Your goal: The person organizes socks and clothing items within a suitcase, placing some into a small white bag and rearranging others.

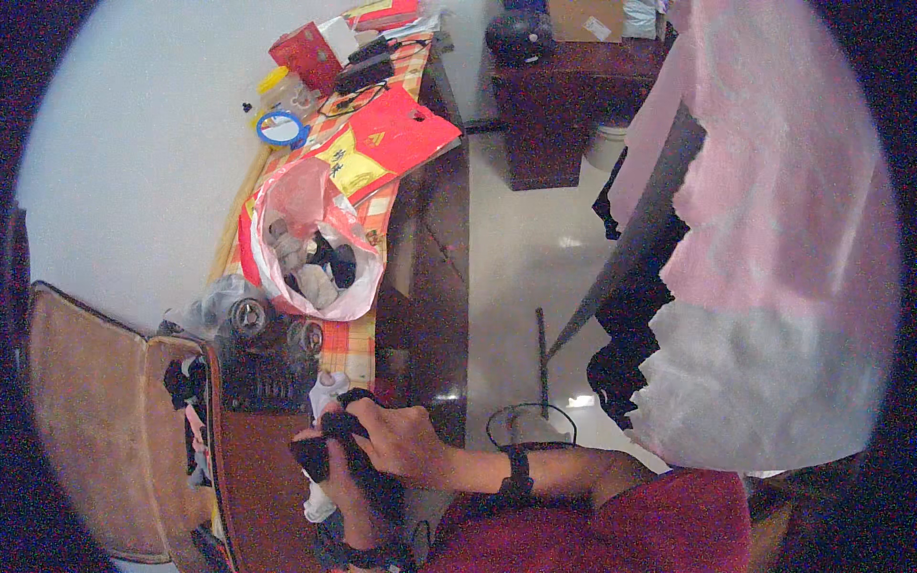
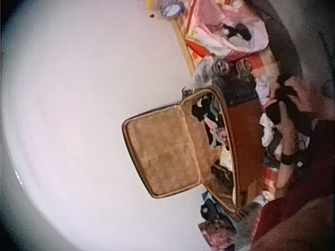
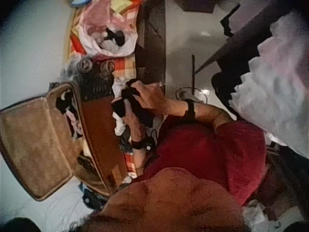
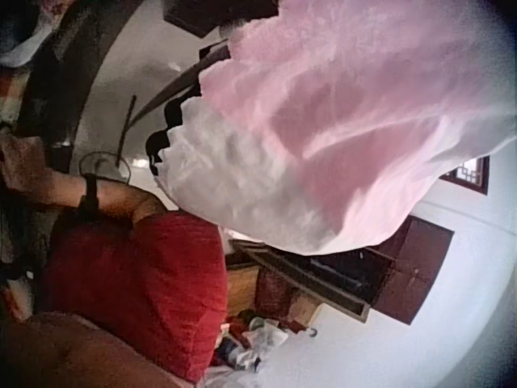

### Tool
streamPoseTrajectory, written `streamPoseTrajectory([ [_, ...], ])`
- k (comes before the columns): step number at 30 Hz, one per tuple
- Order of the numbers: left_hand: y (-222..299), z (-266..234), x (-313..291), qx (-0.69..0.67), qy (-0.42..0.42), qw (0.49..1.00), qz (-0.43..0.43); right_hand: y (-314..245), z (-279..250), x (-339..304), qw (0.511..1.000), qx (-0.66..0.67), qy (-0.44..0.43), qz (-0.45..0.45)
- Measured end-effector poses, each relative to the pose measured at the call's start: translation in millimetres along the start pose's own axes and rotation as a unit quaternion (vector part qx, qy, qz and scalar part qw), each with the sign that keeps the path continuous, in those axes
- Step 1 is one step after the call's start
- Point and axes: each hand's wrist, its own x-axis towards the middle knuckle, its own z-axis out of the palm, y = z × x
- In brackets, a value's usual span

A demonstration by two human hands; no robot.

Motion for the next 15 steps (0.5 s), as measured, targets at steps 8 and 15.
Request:
streamPoseTrajectory([
  [8, -2, -10, 3, 0.041, 0.053, 0.997, -0.033, 12, 9, 2, 0.992, 0.003, -0.067, 0.111],
  [15, -19, -43, 0, 0.092, -0.088, 0.966, -0.223, 22, -2, 18, 0.984, 0.089, -0.034, -0.15],
])
